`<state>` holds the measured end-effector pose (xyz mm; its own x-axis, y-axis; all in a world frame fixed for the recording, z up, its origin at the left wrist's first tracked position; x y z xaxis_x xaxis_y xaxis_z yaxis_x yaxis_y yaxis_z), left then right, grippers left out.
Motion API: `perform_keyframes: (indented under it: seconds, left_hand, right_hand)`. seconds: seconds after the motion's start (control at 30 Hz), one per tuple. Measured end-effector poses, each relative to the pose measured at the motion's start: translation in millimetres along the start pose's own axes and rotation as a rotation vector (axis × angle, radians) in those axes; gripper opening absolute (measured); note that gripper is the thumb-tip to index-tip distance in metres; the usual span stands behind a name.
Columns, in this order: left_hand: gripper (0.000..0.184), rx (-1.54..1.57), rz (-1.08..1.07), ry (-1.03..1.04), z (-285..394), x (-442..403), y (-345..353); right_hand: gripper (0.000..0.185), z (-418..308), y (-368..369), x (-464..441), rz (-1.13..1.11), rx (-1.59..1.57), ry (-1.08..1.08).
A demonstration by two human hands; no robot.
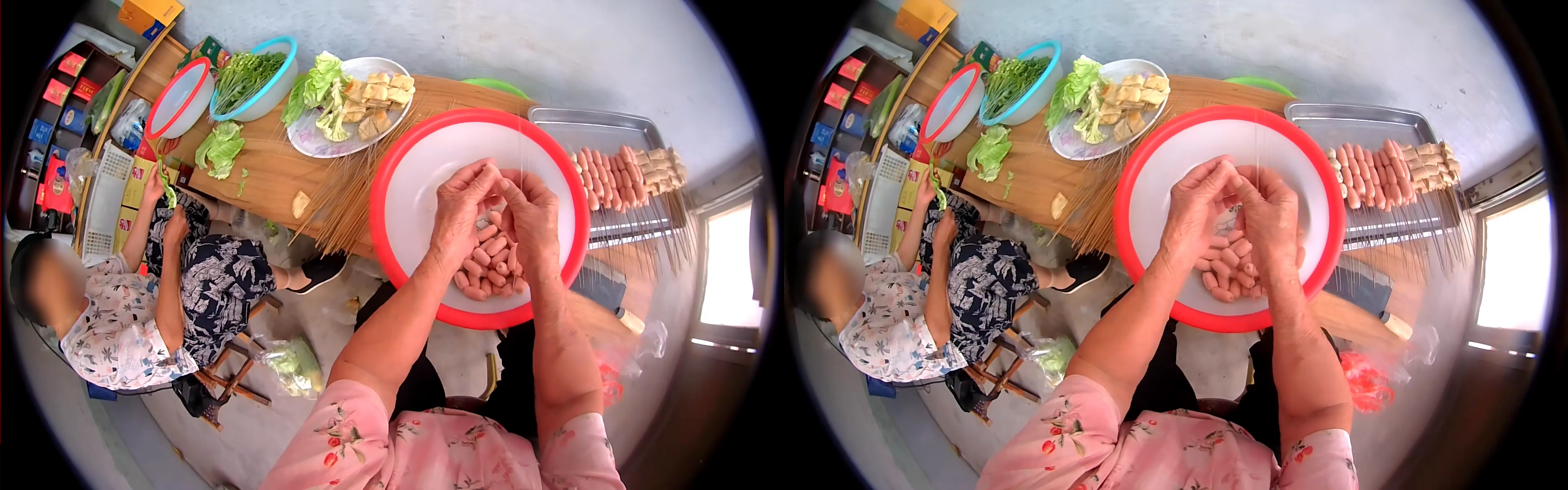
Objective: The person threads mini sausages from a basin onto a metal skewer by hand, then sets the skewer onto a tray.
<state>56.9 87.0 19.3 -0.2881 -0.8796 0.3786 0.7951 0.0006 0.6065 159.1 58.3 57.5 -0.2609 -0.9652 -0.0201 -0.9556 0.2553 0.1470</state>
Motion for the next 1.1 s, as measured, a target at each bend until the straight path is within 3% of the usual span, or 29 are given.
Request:
perform_keyframes:
  seconds: [0.07, 0.33, 0.4, 0.53, 0.63, 0.7, 1.1]
  left_hand:
    - [0.034, 0.04, 0.02, -0.011, 11, 3, -2]
    - [0.027, 0.118, 0.089, 0.115, 47, -4, -39]
    - [0.022, 0.119, 0.075, 0.13, 50, -5, -42]
    - [0.018, 0.173, 0.039, 0.156, 53, -8, -48]
    - [0.016, 0.197, 0.101, 0.179, 57, -8, -51]
    - [0.017, 0.226, 0.115, 0.191, 59, -9, -54]
    - [0.018, 0.218, 0.124, 0.21, 61, -10, -59]
  right_hand:
    - [0.02, 0, -3, 2, -0.024, 0.054, 0.005]
    - [0.026, -8, 1, 19, -0.275, 0.267, 0.013]
    - [0.027, -14, 7, 26, -0.327, 0.517, -0.236]
    - [0.027, -23, 9, 33, -0.447, 0.49, -0.192]
    - [0.027, -23, 10, 37, -0.545, 0.699, -0.161]
    - [0.026, -15, 8, 39, -0.5, 0.708, -0.42]
    - [0.025, -12, 6, 37, -0.546, 0.621, -0.282]
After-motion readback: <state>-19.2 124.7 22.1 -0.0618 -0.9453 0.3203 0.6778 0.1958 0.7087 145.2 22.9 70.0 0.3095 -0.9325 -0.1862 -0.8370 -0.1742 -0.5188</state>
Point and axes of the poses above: each hand's wrist, its own x-axis away from the middle knuckle, its own y-axis out of the palm, z = x × y, the point moved 2 cm from there along -x, towards the middle knuckle, and after that the axes turned 13 degrees about -y, right-handed, at the moved point
